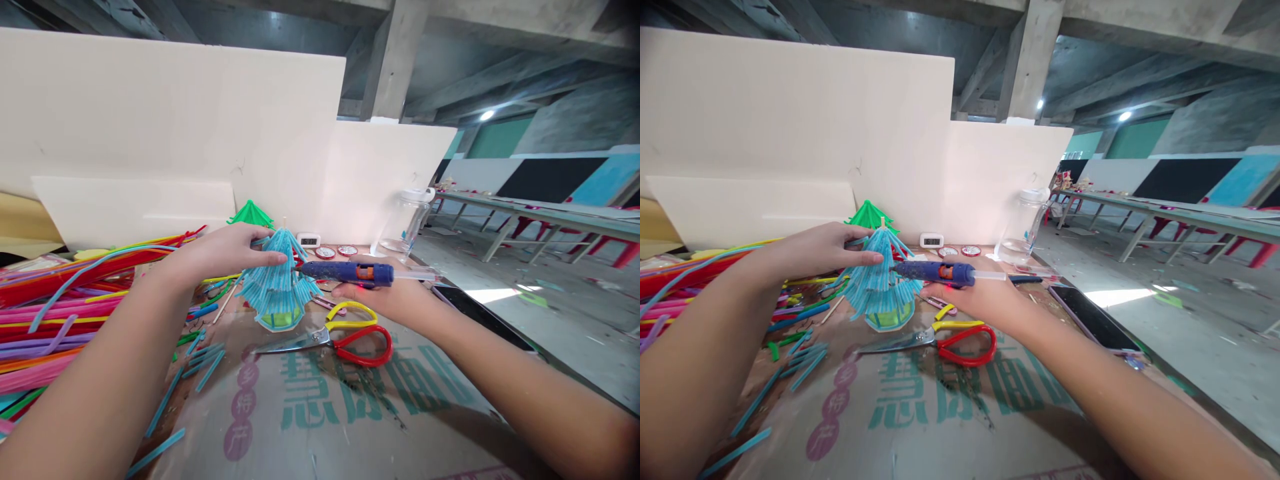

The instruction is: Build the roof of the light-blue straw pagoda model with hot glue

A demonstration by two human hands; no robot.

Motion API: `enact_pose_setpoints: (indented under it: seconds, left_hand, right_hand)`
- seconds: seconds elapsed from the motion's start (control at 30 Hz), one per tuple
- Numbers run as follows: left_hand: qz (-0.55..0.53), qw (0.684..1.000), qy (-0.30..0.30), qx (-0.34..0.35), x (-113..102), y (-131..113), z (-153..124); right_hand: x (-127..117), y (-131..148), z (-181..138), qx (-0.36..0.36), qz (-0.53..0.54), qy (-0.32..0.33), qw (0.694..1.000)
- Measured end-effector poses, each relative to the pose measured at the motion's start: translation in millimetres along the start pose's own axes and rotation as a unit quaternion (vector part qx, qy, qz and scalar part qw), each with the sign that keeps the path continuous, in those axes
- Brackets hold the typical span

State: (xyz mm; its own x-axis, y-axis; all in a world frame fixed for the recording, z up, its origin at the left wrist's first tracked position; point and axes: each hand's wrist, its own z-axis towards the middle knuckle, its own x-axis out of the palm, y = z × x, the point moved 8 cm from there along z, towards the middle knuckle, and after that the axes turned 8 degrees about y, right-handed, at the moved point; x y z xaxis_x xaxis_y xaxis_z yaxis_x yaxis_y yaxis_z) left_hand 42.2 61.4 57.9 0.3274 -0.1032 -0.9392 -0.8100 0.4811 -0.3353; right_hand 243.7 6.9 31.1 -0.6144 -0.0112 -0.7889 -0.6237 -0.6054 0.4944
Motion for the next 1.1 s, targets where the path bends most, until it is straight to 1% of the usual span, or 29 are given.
enact_pose_setpoints:
  seconds: [0.17, 0.33, 0.47, 0.6, 0.8, 0.9, 1.1]
  left_hand:
    - [0.004, 1.000, 0.003, -0.002, 1, 1, 0]
    - [0.013, 1.000, 0.001, 0.000, 0, 3, 1]
    - [0.013, 1.000, 0.000, 0.001, 0, 4, 1]
    - [0.004, 1.000, 0.001, 0.005, 0, 4, 1]
    - [-0.011, 0.999, 0.025, 0.023, 4, 0, 1]
    - [-0.014, 0.999, 0.040, 0.021, 6, -1, 0]
    - [-0.025, 0.998, 0.051, 0.017, 7, 0, 0]
  right_hand:
    - [4, -5, -1, 0.017, 0.056, 0.016, 0.998]
    - [3, -10, -1, 0.029, 0.030, 0.014, 0.999]
    - [-1, -2, -1, 0.015, -0.010, -0.004, 1.000]
    - [-7, 5, -2, 0.021, -0.069, -0.032, 0.997]
    - [-4, 2, -1, 0.006, -0.026, -0.020, 0.999]
    - [-6, 3, -1, 0.005, -0.038, -0.030, 0.999]
    - [-7, 5, -1, 0.014, -0.048, -0.029, 0.998]
